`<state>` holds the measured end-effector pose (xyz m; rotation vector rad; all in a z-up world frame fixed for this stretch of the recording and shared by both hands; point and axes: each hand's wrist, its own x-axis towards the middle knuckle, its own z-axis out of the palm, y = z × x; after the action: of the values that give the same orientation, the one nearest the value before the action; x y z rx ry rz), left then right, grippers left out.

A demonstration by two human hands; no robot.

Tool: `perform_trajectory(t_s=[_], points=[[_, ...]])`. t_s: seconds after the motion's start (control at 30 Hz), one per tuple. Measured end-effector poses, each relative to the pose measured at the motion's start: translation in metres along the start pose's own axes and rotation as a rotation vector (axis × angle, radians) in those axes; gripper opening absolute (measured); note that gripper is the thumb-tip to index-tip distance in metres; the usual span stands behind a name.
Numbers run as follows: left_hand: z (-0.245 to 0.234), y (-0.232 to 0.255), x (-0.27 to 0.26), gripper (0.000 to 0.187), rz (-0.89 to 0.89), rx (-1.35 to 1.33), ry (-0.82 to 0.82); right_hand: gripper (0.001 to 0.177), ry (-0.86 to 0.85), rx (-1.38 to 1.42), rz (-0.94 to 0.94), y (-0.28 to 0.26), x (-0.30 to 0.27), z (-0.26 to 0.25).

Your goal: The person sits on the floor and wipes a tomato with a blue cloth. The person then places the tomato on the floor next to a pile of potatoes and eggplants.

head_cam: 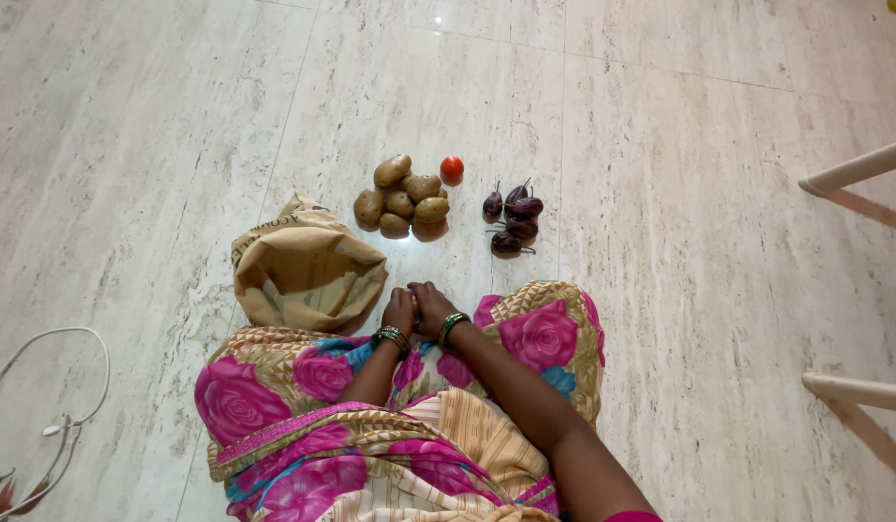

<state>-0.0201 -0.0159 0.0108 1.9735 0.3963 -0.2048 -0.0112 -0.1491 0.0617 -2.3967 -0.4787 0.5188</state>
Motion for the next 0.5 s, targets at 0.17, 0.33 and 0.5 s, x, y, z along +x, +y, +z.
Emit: perform_trajectory(t_s=[0.17,0.33,0.5], points=[[-0.003,0.009,-0.008,0.042,0.118,0.042,-0.029,0.096,-0.287,0.325,-0.046,0.042,0.019,-0.012],[-0.005,0.006,-0.007,0.038,0.267,0.114,-0.026,0.096,-0.274,0.392,-0.017,0.040,0.019,-0.007],[-0.002,0.006,-0.010,0.046,0.434,0.565,-0.150,0.090,-0.275,0.142,0.073,0.024,0.012,-0.003]])
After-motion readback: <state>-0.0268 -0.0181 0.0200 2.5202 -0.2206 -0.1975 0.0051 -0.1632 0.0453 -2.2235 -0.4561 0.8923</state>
